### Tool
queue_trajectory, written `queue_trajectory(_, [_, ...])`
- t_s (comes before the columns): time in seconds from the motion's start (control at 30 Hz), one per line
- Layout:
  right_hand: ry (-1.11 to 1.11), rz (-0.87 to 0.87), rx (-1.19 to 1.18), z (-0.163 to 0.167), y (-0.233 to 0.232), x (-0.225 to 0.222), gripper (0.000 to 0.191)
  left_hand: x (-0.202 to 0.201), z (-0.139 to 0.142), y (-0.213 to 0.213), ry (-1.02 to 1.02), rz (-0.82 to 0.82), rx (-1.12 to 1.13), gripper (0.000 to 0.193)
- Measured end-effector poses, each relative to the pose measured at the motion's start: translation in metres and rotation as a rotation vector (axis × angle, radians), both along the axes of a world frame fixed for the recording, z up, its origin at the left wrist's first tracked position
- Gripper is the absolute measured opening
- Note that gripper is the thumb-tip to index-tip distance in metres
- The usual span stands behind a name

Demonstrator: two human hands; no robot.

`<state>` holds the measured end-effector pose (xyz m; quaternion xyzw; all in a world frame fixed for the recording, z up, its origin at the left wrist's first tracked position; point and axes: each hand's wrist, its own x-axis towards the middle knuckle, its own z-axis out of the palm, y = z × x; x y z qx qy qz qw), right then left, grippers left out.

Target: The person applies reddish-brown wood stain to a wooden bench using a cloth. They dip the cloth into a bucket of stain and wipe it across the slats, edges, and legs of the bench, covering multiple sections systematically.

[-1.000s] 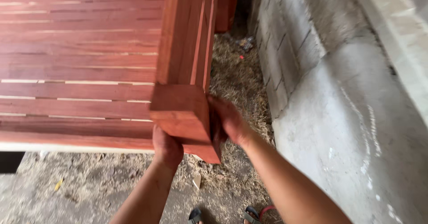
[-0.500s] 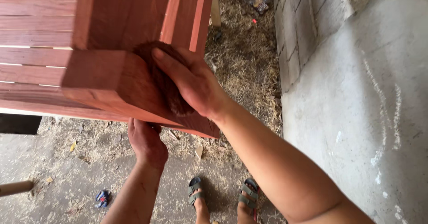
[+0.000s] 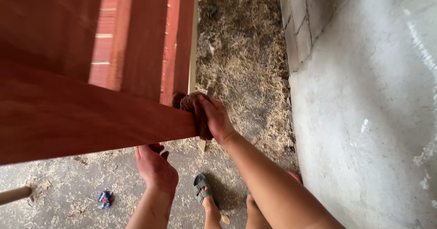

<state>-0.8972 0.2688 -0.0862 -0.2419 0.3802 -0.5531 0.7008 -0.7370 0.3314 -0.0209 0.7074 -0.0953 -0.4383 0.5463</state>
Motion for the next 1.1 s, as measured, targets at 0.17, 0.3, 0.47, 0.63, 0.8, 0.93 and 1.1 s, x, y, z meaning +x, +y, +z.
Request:
queue_trajectory(0.17, [0.144,0.062,-0.015,0.038,0.02,0.001,0.04,-0.009,-0.008,-0.003,0.079,-0.034,0.038,0.035])
queue_trajectory(0.3, [0.099,0.049,-0.33,0.091,0.028,0.01,0.04,-0.011,-0.005,-0.002,0.123,-0.085,0.059,0.045])
queue_trajectory(0.47, [0.381,-0.134,-0.512,0.08,0.028,0.014,0.035,-0.003,-0.018,-0.003,0.131,-0.076,0.086,0.045])
queue_trajectory(0.63, [0.365,-0.099,-0.256,-0.014,0.028,0.014,0.036,0.009,-0.057,-0.003,0.183,-0.026,0.138,0.042])
queue_trajectory(0.8, [0.33,0.014,-0.069,-0.071,0.005,0.004,0.036,0.014,-0.103,-0.003,0.263,-0.092,0.146,0.041])
queue_trajectory(0.93, [0.237,0.107,0.126,-0.031,0.014,0.0,0.036,0.023,-0.135,0.003,0.304,-0.161,0.158,0.041])
queue_trajectory(1.1, [0.098,0.182,-0.351,0.035,0.02,-0.001,0.036,0.049,-0.173,0.017,-0.012,-0.746,-0.01,0.048])
